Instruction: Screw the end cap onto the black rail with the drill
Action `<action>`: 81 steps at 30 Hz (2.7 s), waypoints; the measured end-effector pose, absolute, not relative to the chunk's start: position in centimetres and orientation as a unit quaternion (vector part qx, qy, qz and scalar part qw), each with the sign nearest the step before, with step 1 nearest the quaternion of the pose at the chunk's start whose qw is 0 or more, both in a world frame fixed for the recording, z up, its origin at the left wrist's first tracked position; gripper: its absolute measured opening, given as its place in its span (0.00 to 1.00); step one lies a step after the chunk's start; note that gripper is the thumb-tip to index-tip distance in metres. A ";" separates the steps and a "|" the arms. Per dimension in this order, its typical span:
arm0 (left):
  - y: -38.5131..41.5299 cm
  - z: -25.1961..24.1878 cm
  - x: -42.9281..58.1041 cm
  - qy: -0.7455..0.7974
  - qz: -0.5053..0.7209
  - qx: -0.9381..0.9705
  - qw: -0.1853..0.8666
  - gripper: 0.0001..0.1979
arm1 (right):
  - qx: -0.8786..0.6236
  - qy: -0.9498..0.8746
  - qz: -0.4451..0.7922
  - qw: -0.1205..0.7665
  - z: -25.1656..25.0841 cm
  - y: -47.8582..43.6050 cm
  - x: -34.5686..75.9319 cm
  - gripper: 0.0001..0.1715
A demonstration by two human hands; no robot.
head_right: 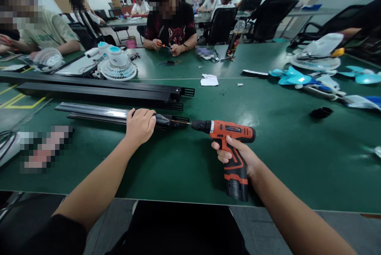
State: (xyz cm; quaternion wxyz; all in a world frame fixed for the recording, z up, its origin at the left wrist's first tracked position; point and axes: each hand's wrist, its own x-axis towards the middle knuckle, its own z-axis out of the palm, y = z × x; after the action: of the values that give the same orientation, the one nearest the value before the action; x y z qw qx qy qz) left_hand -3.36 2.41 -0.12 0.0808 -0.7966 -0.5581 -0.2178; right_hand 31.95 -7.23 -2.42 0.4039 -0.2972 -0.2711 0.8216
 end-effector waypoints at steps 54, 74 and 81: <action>3.7 -0.5 -3.0 -0.562 -0.243 -0.785 0.093 0.25 | -0.330 -0.276 0.818 0.381 -2.6 -7.3 32.2 0.20; 3.7 -0.7 -2.9 -0.563 -0.243 -0.782 0.108 0.24 | -0.334 -0.284 0.808 0.393 -3.0 -7.3 32.2 0.21; 3.8 -0.9 -2.7 -0.564 -0.253 -0.777 0.123 0.24 | -0.344 -0.303 0.792 0.403 -2.5 -7.5 31.9 0.19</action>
State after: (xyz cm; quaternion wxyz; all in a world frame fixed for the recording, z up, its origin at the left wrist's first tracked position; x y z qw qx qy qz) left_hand -2.75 3.77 -0.88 0.1232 -0.7766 -0.5639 -0.2526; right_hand 31.89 -7.49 -2.48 0.4034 -0.3442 -0.3032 0.7918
